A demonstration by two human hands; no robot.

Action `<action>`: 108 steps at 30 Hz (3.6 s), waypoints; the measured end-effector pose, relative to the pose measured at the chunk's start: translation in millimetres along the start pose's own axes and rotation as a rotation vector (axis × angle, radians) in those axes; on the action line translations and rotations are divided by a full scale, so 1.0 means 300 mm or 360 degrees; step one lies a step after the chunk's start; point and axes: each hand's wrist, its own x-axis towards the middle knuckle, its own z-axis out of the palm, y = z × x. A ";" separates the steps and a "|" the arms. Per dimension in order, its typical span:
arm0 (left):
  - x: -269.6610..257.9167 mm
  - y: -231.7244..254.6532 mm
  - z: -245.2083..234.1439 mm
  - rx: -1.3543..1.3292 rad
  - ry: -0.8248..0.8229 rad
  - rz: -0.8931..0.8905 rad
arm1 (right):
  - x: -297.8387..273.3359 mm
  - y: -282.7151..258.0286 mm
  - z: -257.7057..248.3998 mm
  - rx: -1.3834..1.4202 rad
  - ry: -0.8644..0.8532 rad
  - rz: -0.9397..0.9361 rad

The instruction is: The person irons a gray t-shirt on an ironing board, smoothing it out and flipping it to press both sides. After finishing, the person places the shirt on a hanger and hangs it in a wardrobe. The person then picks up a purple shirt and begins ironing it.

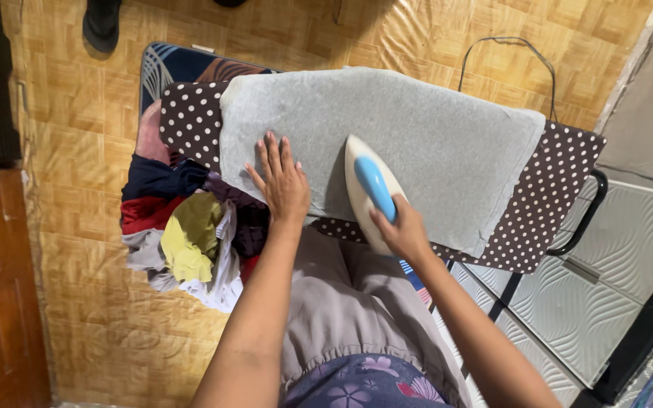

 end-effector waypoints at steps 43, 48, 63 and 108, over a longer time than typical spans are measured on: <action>-0.064 0.617 0.376 0.0326 -0.0214 0.1398 | -0.246 0.532 -0.354 0.0111 0.1006 0.0955; -0.056 0.615 0.388 0.0350 -0.0220 0.1383 | -0.306 0.598 -0.355 -0.0022 0.0966 0.1063; -0.017 0.550 0.178 -0.0077 -0.0277 0.1301 | -0.085 0.723 -0.723 -0.1032 0.1065 0.0788; -0.135 0.437 -1.145 -0.3616 -0.1406 -0.0009 | -0.251 -0.716 -0.372 0.1400 0.0823 -0.0607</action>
